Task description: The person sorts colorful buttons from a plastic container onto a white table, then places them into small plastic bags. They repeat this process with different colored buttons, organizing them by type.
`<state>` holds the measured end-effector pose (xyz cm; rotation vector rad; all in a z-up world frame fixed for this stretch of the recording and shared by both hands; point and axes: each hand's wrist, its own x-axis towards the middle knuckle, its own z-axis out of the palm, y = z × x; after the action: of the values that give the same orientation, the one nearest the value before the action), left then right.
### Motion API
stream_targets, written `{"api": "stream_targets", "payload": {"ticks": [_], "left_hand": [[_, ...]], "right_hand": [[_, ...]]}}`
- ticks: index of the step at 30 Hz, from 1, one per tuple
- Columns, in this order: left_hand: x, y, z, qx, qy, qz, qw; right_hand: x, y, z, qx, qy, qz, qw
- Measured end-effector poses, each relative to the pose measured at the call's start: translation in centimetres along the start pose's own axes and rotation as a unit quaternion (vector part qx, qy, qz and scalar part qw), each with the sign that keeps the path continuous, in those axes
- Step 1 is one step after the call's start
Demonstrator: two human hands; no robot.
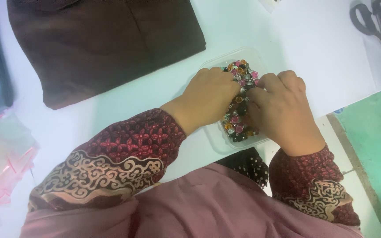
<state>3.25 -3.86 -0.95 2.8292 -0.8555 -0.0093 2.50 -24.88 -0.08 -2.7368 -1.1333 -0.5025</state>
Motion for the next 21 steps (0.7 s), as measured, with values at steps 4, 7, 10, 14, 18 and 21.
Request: {"api": "stream_targets", "payload": {"ticks": [4, 7, 10, 14, 18, 21], "left_hand": [[-0.2, 0.2, -0.1, -0.024, 0.007, -0.016, 1.000], [-0.2, 0.3, 0.3, -0.009, 0.035, -0.013, 0.999], [0.2, 0.6, -0.7, 0.016, -0.031, -0.032, 0.999], [0.4, 0.5, 0.0, 0.029, -0.045, -0.027, 0.998], [0.2, 0.1, 1.1, 0.044, 0.060, 0.000, 0.997], [0.0, 0.1, 1.3, 0.037, 0.116, 0.011, 0.992]], "right_hand": [[0.1, -0.1, -0.1, 0.009, 0.009, -0.002, 1.000], [0.1, 0.0, 0.1, 0.009, 0.016, 0.002, 1.000], [0.0, -0.2, -0.2, 0.022, 0.009, 0.013, 1.000], [0.1, -0.3, -0.5, 0.040, 0.017, 0.006, 0.999], [0.1, -0.3, -0.4, 0.042, 0.046, -0.006, 0.998], [-0.1, -0.4, -0.3, 0.067, 0.038, 0.012, 0.997]]}}
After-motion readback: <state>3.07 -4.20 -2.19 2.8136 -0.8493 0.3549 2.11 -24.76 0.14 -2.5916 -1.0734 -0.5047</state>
